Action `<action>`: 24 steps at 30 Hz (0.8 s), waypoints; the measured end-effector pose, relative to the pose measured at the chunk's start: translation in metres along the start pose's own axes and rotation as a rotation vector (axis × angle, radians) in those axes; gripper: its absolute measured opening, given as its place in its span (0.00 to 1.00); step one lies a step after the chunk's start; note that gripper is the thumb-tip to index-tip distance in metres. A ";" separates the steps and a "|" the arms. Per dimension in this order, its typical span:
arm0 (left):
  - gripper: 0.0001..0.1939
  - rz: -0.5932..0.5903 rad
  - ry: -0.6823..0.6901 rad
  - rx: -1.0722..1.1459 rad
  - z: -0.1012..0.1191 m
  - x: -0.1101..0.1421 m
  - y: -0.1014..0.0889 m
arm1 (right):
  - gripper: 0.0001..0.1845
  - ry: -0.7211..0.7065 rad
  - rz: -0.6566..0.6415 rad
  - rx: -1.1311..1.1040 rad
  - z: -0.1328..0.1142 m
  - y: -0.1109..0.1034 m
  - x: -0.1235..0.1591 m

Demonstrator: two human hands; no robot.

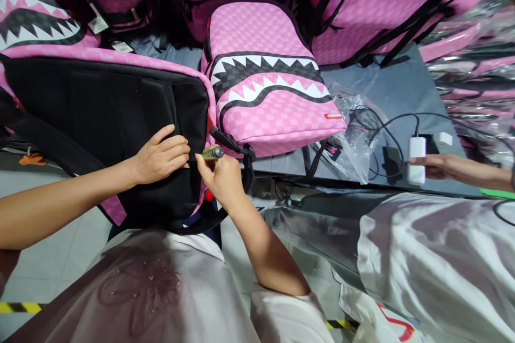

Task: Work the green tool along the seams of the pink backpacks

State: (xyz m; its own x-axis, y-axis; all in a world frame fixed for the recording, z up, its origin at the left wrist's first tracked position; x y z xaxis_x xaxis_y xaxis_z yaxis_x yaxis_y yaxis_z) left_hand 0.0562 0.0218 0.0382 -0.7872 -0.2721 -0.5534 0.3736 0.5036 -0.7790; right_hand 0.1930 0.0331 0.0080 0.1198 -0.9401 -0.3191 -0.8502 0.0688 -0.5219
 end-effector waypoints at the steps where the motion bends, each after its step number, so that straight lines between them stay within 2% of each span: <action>1: 0.11 -0.010 0.007 -0.016 -0.001 -0.002 -0.001 | 0.11 0.006 0.004 -0.013 0.000 0.000 0.001; 4: 0.12 -0.127 0.109 -0.057 -0.004 -0.016 -0.003 | 0.10 0.012 -0.010 -0.025 0.002 0.000 0.005; 7: 0.07 -0.457 0.213 -0.071 -0.016 -0.033 0.007 | 0.11 0.070 0.033 0.031 0.006 -0.006 0.014; 8: 0.05 -0.580 0.217 -0.072 -0.022 -0.038 0.011 | 0.11 0.085 0.048 -0.006 0.005 -0.008 0.018; 10: 0.09 -0.770 0.191 -0.063 -0.033 -0.046 0.012 | 0.14 0.063 0.041 -0.140 -0.001 -0.008 0.025; 12: 0.13 -0.856 0.134 -0.032 -0.040 -0.055 0.003 | 0.16 -0.024 0.048 -0.211 -0.016 -0.010 0.028; 15: 0.15 -0.861 0.010 -0.005 -0.041 -0.070 -0.031 | 0.15 -0.200 0.124 -0.187 -0.049 -0.022 0.024; 18: 0.17 -0.792 -0.148 0.006 -0.037 -0.081 -0.076 | 0.14 -0.363 0.143 -0.154 -0.085 -0.039 0.012; 20: 0.19 -0.726 -0.273 0.044 -0.034 -0.081 -0.096 | 0.12 -0.432 0.122 -0.143 -0.099 -0.046 0.005; 22: 0.20 -0.693 -0.409 0.106 -0.035 -0.069 -0.100 | 0.11 -0.465 0.081 -0.150 -0.100 -0.044 0.002; 24: 0.17 -0.707 -0.505 0.222 -0.037 -0.048 -0.086 | 0.11 -0.482 0.022 -0.156 -0.089 -0.032 0.002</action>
State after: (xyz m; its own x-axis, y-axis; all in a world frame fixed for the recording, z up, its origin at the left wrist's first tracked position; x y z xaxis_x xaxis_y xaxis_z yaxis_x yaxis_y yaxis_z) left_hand 0.0434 0.0214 0.1427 -0.5792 -0.8134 0.0545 0.0108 -0.0745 -0.9972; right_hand 0.1749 -0.0007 0.0942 0.2927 -0.6756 -0.6766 -0.9172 0.0016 -0.3984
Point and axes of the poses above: each hand's wrist, its own x-axis away from the middle knuckle, its own y-axis out of the palm, z = x × y, the point moved 7 cm from there along -x, towards the middle knuckle, and after that the axes turned 3 degrees about z, right-handed, at the moved point
